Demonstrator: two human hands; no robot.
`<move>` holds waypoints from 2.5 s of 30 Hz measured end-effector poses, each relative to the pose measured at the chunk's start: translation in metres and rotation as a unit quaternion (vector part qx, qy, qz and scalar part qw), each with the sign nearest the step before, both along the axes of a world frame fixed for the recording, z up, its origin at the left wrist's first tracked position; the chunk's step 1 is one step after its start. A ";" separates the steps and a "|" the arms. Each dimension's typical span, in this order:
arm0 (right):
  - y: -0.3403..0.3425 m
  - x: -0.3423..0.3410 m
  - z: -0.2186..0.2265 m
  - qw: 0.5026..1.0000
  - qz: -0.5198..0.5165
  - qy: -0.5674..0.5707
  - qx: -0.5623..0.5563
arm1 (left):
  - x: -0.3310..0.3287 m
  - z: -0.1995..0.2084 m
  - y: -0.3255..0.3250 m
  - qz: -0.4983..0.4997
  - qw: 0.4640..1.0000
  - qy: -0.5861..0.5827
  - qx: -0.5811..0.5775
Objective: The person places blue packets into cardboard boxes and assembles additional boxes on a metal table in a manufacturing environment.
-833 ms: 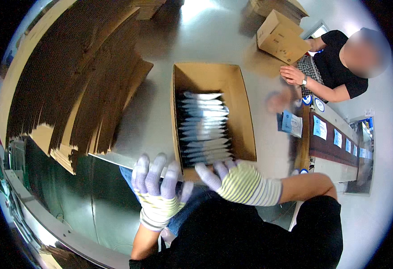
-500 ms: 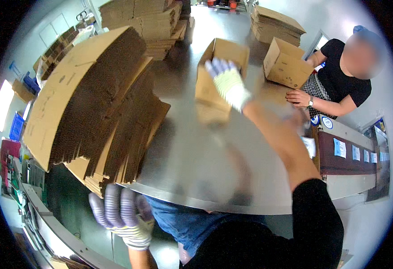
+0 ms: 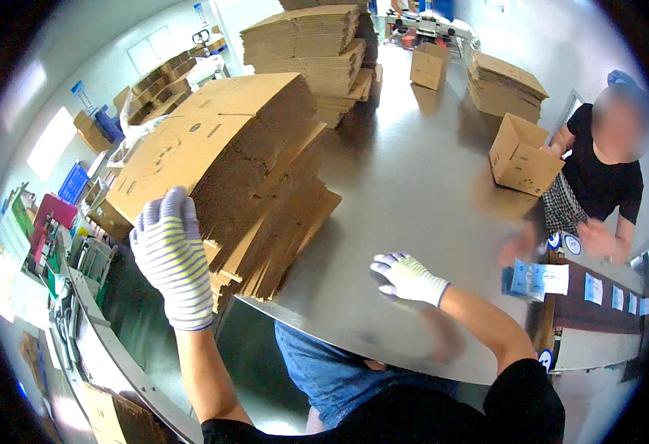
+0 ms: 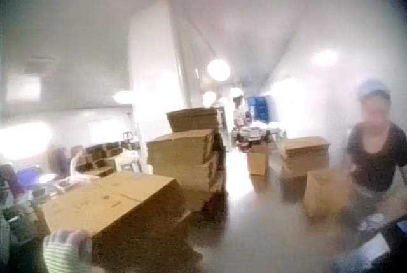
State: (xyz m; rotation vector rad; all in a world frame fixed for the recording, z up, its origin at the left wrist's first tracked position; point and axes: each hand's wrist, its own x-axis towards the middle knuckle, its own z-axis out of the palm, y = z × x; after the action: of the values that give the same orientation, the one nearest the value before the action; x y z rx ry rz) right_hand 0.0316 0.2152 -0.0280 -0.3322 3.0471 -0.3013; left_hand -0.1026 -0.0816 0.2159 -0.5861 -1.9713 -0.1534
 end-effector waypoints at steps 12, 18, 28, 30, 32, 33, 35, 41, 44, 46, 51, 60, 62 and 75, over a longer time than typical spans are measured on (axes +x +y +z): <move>0.029 0.024 0.072 0.990 -0.070 0.113 -0.042 | 0.046 -0.001 -0.006 0.018 0.999 -0.007 -0.043; 0.084 0.033 0.122 0.772 -0.204 0.575 -0.180 | 0.127 0.009 0.021 -0.453 0.884 -0.081 -0.085; 0.173 0.118 0.131 0.736 0.000 0.352 -0.579 | 0.084 -0.098 0.062 -0.409 0.624 -0.457 0.485; 0.155 0.123 0.107 0.894 0.085 0.202 -0.392 | 0.072 -0.128 0.068 -0.337 0.590 -0.480 0.555; 0.066 0.106 0.091 0.790 -0.162 0.371 -0.461 | 0.061 -0.143 0.073 -0.301 0.619 -0.428 0.586; 0.053 0.097 0.096 0.790 -0.156 0.368 -0.466 | 0.058 -0.141 0.069 -0.279 0.653 -0.397 0.582; 0.041 0.092 0.108 0.767 -0.232 0.351 -0.484 | 0.062 -0.134 0.064 -0.276 0.665 -0.414 0.557; 0.037 0.074 0.131 0.732 -0.277 0.394 -0.482 | 0.081 -0.095 0.041 -0.430 0.626 -0.530 0.377; -0.011 0.064 0.153 0.888 -0.220 0.311 -0.258 | 0.097 -0.090 0.051 -0.362 0.785 -0.463 0.194; -0.009 0.066 0.170 0.931 -0.199 0.237 -0.195 | 0.090 -0.079 0.063 -0.311 0.906 -0.279 0.071; -0.014 0.071 0.197 0.996 0.046 0.003 -0.070 | 0.089 -0.103 0.090 -0.339 0.873 -0.253 -0.242; -0.010 0.017 0.162 0.966 0.081 -0.119 -0.214 | 0.073 -0.097 0.083 -0.500 0.759 -0.409 0.082; -0.006 -0.008 0.099 0.993 -0.013 -0.114 0.008 | 0.071 -0.077 0.080 -0.509 0.665 -0.521 0.167; 0.012 0.086 0.161 0.898 -0.184 0.336 -0.215 | 0.070 -0.130 0.047 -0.388 0.870 -0.269 0.144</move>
State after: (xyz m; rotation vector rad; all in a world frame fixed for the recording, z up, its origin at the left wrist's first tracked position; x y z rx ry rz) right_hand 0.1180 0.2276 0.1328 0.1872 3.6807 -1.1071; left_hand -0.0331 -0.0350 0.0855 -1.2045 -2.0483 -1.2026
